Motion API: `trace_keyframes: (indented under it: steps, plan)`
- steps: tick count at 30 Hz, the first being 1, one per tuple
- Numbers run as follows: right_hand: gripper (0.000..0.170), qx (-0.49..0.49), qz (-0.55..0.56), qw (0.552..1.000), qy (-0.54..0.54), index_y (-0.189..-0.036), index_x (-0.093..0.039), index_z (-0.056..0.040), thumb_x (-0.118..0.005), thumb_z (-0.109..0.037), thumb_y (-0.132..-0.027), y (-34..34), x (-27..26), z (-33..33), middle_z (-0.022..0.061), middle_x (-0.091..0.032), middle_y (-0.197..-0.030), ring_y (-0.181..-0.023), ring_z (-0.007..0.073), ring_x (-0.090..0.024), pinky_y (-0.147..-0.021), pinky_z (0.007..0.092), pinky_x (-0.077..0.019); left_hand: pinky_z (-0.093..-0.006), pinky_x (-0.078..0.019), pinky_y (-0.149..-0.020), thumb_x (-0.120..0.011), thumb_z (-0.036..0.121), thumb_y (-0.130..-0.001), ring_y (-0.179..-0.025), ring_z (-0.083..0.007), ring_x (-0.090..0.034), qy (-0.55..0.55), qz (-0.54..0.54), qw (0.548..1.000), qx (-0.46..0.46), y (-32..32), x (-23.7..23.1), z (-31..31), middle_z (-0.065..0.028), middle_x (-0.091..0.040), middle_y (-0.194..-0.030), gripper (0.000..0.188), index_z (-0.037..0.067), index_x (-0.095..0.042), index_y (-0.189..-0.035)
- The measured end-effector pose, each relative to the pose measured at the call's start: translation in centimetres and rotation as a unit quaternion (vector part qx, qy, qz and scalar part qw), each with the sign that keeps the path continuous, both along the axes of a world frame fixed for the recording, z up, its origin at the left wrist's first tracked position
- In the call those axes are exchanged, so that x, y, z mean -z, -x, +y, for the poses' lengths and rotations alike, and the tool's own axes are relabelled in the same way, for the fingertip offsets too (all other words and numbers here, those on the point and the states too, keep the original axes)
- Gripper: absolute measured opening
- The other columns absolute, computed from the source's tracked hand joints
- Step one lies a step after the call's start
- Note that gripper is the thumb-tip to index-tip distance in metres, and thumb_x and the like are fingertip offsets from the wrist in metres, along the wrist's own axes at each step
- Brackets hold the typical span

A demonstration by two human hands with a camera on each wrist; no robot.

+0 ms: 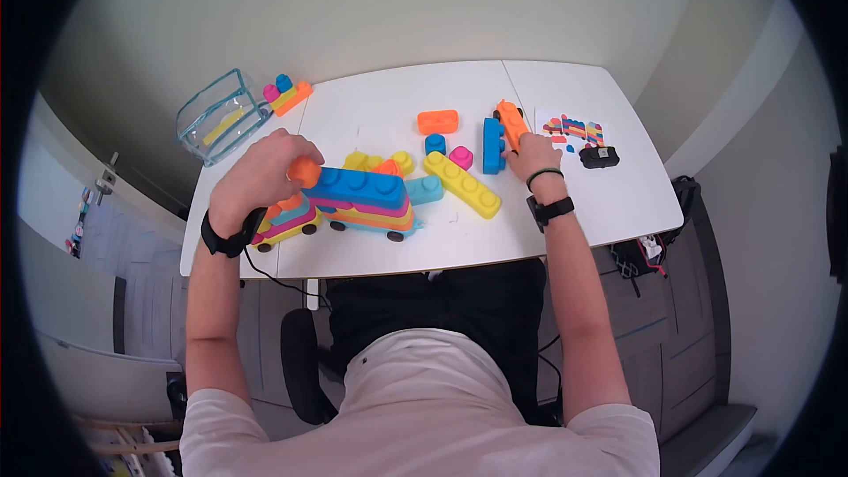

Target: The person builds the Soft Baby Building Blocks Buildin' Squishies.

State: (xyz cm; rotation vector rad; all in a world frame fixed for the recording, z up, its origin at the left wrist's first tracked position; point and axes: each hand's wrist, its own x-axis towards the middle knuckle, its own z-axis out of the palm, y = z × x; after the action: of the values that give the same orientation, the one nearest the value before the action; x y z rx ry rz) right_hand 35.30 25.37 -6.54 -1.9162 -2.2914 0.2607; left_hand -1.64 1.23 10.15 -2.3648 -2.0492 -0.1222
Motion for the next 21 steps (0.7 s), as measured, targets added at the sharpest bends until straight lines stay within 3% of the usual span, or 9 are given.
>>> trace_keyframes:
  steps: [2,4,7,10,12,15,17,19,21]
  plan:
    - [0.046,0.025,-0.012,1.000,-0.004,-0.115,-0.075,-0.0053,-0.083,-0.047,-0.095,0.1,0.1,0.0,0.0165,-0.077,-0.126,-0.123,0.0346,-0.072,-0.105,0.0563,-0.0557,-0.0418,-0.0584,-0.094,-0.086,0.000,-0.076,-0.107,-0.0333,-0.070,0.008,-0.012,1.000,-0.003,0.0,-0.4,-0.2,-0.0132,-0.079,-0.110,0.040,0.006,-0.081,-0.116]
    - [0.054,0.067,-0.033,0.997,-0.011,-0.130,-0.072,-0.0090,-0.084,-0.047,-0.093,-0.1,0.2,0.1,0.0124,-0.076,-0.129,-0.131,0.0343,-0.068,-0.106,0.0579,-0.0528,-0.0412,-0.0585,-0.093,-0.086,0.003,-0.079,-0.107,-0.0323,-0.070,0.017,-0.023,1.000,-0.005,-0.1,-0.6,-0.3,-0.0130,-0.079,-0.111,0.039,0.006,-0.080,-0.118]
    - [0.058,0.090,0.014,0.995,-0.028,-0.136,-0.067,-0.0088,-0.085,-0.041,-0.091,-0.8,2.1,1.5,0.0140,-0.074,-0.133,-0.133,0.0356,-0.067,-0.107,0.0562,-0.0530,-0.0409,-0.0586,-0.092,-0.085,0.010,-0.087,-0.107,-0.0304,-0.071,0.034,-0.106,0.992,-0.053,-0.3,-0.8,-0.2,-0.0135,-0.080,-0.112,0.041,0.007,-0.077,-0.127]
    - [0.061,0.101,-0.007,0.995,0.022,-0.140,-0.062,-0.0086,-0.084,-0.033,-0.089,-1.3,1.8,1.9,0.0153,-0.072,-0.136,-0.135,0.0369,-0.065,-0.106,0.0526,-0.0549,-0.0404,-0.0575,-0.096,-0.089,0.023,-0.088,-0.113,-0.0301,-0.070,0.059,-0.155,0.982,-0.093,-0.1,-0.8,-0.6,-0.0153,-0.079,-0.123,0.058,0.008,-0.070,-0.141]
    - [0.058,0.097,-0.010,0.995,0.035,-0.139,-0.064,-0.0083,-0.083,-0.032,-0.089,-1.6,1.0,1.5,0.0151,-0.072,-0.136,-0.136,0.0372,-0.064,-0.105,0.0509,-0.0560,-0.0418,-0.0561,-0.101,-0.096,0.031,-0.079,-0.122,-0.0300,-0.068,0.001,-0.123,0.991,-0.061,0.7,-0.5,-2.0,-0.0173,-0.074,-0.137,0.080,0.010,-0.064,-0.149]
    - [0.055,0.101,-0.006,0.994,0.046,-0.136,-0.066,-0.0081,-0.082,-0.031,-0.089,-1.7,0.7,1.3,0.0146,-0.071,-0.137,-0.138,0.0371,-0.063,-0.104,0.0491,-0.0576,-0.0440,-0.0547,-0.106,-0.100,0.032,-0.071,-0.130,-0.0309,-0.066,0.004,-0.046,0.995,-0.093,3.9,1.1,-3.4,-0.0157,-0.069,-0.145,0.094,0.012,-0.060,-0.154]
    - [0.054,0.106,0.004,0.993,0.045,-0.135,-0.068,-0.0081,-0.082,-0.033,-0.089,-1.7,0.6,1.0,0.0143,-0.072,-0.137,-0.138,0.0367,-0.062,-0.103,0.0489,-0.0582,-0.0443,-0.0537,-0.109,-0.101,0.026,-0.068,-0.130,-0.0320,-0.065,0.038,-0.007,0.991,-0.126,7.0,3.1,-4.2,-0.0133,-0.071,-0.142,0.091,0.013,-0.063,-0.150]
    - [0.047,0.124,0.010,0.992,0.015,-0.122,-0.076,-0.0075,-0.084,-0.033,-0.083,-1.5,0.3,0.3,0.0170,-0.078,-0.123,-0.130,0.0396,-0.067,-0.099,0.0470,-0.0606,-0.0446,-0.0528,-0.111,-0.102,0.021,-0.065,-0.130,-0.0332,-0.064,0.072,0.033,0.984,-0.157,9.1,4.4,-4.5,-0.0109,-0.072,-0.139,0.089,0.015,-0.066,-0.146]
    - [0.051,0.115,0.003,0.992,0.048,-0.127,-0.074,-0.0080,-0.083,-0.035,-0.084,-1.9,0.0,0.8,0.0153,-0.076,-0.128,-0.132,0.0374,-0.066,-0.099,0.0475,-0.0604,-0.0421,-0.0569,-0.103,-0.093,0.008,-0.071,-0.122,-0.0332,-0.068,0.127,0.012,0.972,-0.199,10.2,5.4,-4.3,-0.0099,-0.075,-0.128,0.061,0.013,-0.075,-0.129]
